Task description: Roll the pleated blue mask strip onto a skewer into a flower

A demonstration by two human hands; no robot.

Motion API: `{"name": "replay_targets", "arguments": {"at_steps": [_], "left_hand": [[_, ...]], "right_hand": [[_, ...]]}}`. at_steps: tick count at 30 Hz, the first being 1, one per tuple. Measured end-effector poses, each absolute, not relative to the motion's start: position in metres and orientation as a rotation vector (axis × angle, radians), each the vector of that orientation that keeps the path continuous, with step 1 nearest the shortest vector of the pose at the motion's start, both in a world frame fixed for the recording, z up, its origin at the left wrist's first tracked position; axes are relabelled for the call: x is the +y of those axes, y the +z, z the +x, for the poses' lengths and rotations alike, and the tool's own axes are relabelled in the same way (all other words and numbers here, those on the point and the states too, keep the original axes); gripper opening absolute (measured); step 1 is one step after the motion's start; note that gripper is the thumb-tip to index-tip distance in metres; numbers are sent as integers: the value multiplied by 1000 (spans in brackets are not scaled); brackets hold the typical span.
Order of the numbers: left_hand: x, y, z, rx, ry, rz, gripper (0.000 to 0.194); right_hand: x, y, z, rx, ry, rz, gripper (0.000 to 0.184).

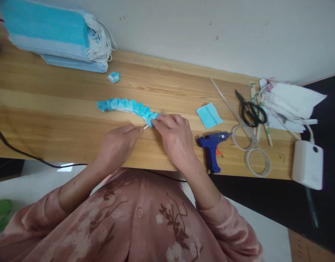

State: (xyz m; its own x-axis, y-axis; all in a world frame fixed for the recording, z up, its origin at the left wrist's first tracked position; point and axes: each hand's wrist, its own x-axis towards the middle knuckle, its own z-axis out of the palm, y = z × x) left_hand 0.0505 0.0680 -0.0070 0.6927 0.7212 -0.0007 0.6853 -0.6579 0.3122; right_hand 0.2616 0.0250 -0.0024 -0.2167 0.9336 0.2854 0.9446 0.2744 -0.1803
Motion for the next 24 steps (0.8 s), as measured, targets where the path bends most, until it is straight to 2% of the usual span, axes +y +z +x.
{"name": "replay_targets", "arguments": {"at_steps": [12, 19, 24], "left_hand": [[68, -11, 51, 1162, 251, 2611, 35], [66, -12, 50, 1195, 351, 2584, 29], [67, -10, 51, 1185, 272, 2625, 31]], "right_hand": [[39, 3, 251, -2341, -198, -1750, 37], [47, 4, 249, -2384, -184, -1732, 33], [51, 4, 245, -2363, -105, -1767, 34]]}}
